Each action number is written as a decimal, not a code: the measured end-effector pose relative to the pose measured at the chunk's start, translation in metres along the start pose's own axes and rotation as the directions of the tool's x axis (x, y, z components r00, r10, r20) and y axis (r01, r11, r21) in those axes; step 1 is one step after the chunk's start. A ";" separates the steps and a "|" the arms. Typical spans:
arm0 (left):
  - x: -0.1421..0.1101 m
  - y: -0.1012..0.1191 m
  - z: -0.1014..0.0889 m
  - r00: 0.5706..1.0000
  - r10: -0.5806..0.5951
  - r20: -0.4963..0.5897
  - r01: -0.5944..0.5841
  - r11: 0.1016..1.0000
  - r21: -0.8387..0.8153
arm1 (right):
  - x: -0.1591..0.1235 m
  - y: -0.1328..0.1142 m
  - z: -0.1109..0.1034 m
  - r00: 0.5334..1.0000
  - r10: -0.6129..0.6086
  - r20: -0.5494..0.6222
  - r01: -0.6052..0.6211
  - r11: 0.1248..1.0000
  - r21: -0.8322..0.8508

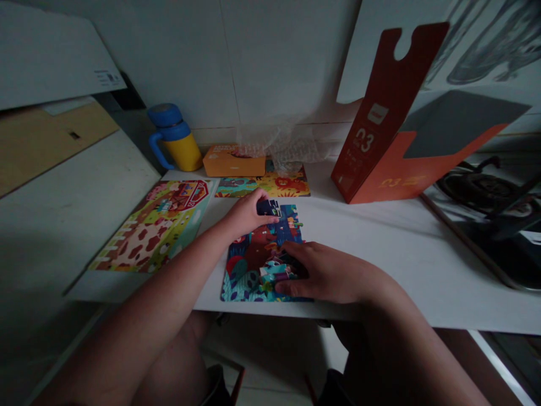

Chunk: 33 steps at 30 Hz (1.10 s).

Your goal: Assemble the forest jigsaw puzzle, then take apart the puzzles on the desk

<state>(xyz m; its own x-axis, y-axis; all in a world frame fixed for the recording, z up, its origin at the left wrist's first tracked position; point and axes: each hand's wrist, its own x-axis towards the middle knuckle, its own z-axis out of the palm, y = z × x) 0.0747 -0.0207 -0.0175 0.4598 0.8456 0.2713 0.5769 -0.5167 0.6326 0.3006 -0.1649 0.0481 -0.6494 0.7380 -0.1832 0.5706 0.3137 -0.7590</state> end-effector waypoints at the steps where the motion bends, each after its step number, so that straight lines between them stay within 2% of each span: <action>1: -0.001 0.001 0.000 1.000 0.006 0.001 -0.006 1.000 -0.010 | 0.000 0.000 0.000 1.000 0.004 0.002 -0.004 1.000 -0.002; 8: -0.004 0.009 -0.004 0.998 0.045 0.054 -0.047 0.998 0.038 | 0.000 -0.001 0.000 1.000 0.008 0.001 -0.008 1.000 -0.013; 13: -0.005 0.014 -0.011 0.996 -0.067 -0.061 0.067 0.998 0.002 | 0.000 -0.003 -0.002 1.000 0.000 0.004 0.000 1.000 -0.006; 15: -0.004 0.018 -0.012 0.998 -0.062 -0.020 0.062 0.998 -0.005 | 0.000 -0.003 -0.002 1.000 -0.005 0.007 0.005 1.000 -0.005; 17: -0.001 0.024 -0.011 0.997 -0.011 0.078 0.009 0.999 0.031 | 0.000 -0.003 -0.002 1.000 -0.021 0.004 0.021 1.000 -0.003; 20: 0.007 0.037 -0.005 0.970 0.042 0.238 -0.073 0.990 0.124 | 0.001 -0.003 -0.002 1.000 -0.028 0.005 0.028 1.000 -0.005; 23: 0.019 0.047 0.003 0.945 0.061 0.320 -0.126 0.974 0.188 | 0.001 -0.004 -0.002 1.000 -0.027 0.009 0.028 1.000 -0.015; 28: 0.035 0.044 0.012 0.951 0.097 0.294 -0.188 0.935 0.300 | 0.000 -0.004 -0.003 1.000 0.012 0.005 -0.012 1.000 -0.020; 33: 0.038 0.039 0.013 0.959 0.097 0.266 -0.176 0.941 0.289 | -0.001 -0.004 -0.002 1.000 -0.010 0.000 0.010 1.000 -0.001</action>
<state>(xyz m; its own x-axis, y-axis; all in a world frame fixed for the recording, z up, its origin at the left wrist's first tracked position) 0.1238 -0.0109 0.0082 0.6767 0.7250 0.1287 0.6574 -0.6736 0.3378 0.3003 -0.1654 0.0525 -0.6551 0.7348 -0.1758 0.5647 0.3216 -0.7600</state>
